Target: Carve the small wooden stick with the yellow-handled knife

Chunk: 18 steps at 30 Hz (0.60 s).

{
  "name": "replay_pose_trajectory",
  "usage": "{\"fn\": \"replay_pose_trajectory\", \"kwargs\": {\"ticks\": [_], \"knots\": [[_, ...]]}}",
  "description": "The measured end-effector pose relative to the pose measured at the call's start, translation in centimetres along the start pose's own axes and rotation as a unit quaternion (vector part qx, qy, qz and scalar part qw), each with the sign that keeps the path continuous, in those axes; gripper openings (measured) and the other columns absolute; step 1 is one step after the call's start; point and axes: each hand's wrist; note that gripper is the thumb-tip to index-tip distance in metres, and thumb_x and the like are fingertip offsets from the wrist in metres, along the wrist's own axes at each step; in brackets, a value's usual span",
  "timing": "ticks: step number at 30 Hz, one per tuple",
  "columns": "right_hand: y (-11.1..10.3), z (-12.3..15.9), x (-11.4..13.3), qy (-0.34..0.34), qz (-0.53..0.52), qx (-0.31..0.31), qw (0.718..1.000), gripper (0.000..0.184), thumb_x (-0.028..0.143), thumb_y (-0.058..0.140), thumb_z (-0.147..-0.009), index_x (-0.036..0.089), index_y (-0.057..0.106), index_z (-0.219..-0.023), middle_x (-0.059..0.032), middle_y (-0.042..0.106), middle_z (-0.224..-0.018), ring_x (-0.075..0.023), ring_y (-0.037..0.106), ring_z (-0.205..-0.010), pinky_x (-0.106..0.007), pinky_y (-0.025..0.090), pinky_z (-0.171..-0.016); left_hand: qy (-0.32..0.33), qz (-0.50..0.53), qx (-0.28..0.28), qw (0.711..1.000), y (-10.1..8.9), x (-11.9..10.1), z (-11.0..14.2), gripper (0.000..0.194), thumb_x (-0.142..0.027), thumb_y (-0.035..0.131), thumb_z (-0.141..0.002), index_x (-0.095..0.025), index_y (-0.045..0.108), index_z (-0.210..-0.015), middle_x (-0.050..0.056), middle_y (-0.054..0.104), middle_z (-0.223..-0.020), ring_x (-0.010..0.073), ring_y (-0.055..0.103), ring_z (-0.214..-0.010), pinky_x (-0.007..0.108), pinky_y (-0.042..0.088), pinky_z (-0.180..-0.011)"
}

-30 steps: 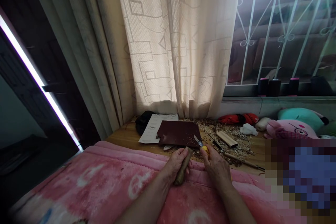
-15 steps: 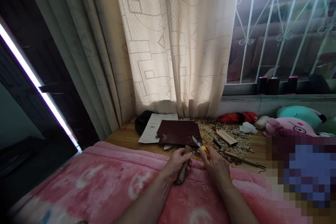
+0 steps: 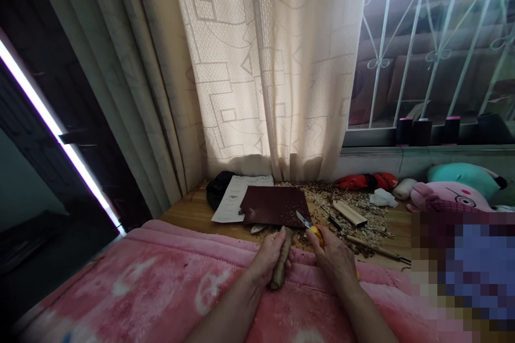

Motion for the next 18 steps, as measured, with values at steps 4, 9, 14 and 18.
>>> {"fn": "replay_pose_trajectory", "kwargs": {"ticks": [4,9,14,18], "knots": [[0.03,-0.29,-0.16,-0.001,-0.012,0.021,1.0,0.041,0.056,0.025,-0.07,0.03,0.048,-0.093,0.001,0.059,-0.085,-0.0166,0.052,-0.078,-0.023,0.033,-0.06,-0.017,0.028,-0.008,0.999,-0.18,-0.28,0.05,0.053,-0.061,0.031,-0.063,-0.013,0.043,-0.081,0.0,0.05,-0.05,0.0067,0.042,-0.034,0.016,0.029,-0.034],[0.24,-0.22,-0.25,-0.021,-0.008,0.039,0.999,0.043,0.057,0.025,-0.069,0.029,0.05,-0.09,0.0002,0.059,-0.081,-0.0166,0.052,-0.077,-0.024,0.033,-0.062,-0.027,0.044,0.009,0.999,-0.27,-0.54,0.26,0.051,-0.061,0.034,-0.063,-0.014,0.042,-0.083,-0.001,0.048,-0.047,0.0066,0.04,-0.032,0.016,0.029,-0.033],[0.08,0.15,-0.15,-0.027,-0.011,0.04,0.999,0.043,0.057,0.024,-0.069,0.03,0.049,-0.091,0.0013,0.059,-0.084,-0.0164,0.052,-0.078,-0.024,0.033,-0.063,-0.038,0.03,0.02,0.999,-0.22,-0.99,0.49,0.058,-0.064,0.031,-0.061,-0.012,0.046,-0.083,-0.001,0.047,-0.045,0.0068,0.04,-0.031,0.017,0.028,-0.032],[-0.24,0.29,0.08,-0.017,0.002,0.04,0.999,0.044,0.057,0.023,-0.069,0.03,0.048,-0.093,0.0008,0.058,-0.086,-0.0172,0.052,-0.078,-0.025,0.033,-0.062,-0.031,0.025,0.011,0.999,-0.2,-0.91,0.47,0.052,-0.061,0.037,-0.061,-0.013,0.044,-0.081,-0.002,0.047,-0.046,0.0056,0.039,-0.031,0.016,0.028,-0.032]]}}
Point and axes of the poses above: each hand's wrist, its own z-axis away from the middle knuckle, its own y-axis out of the palm, x = y × z
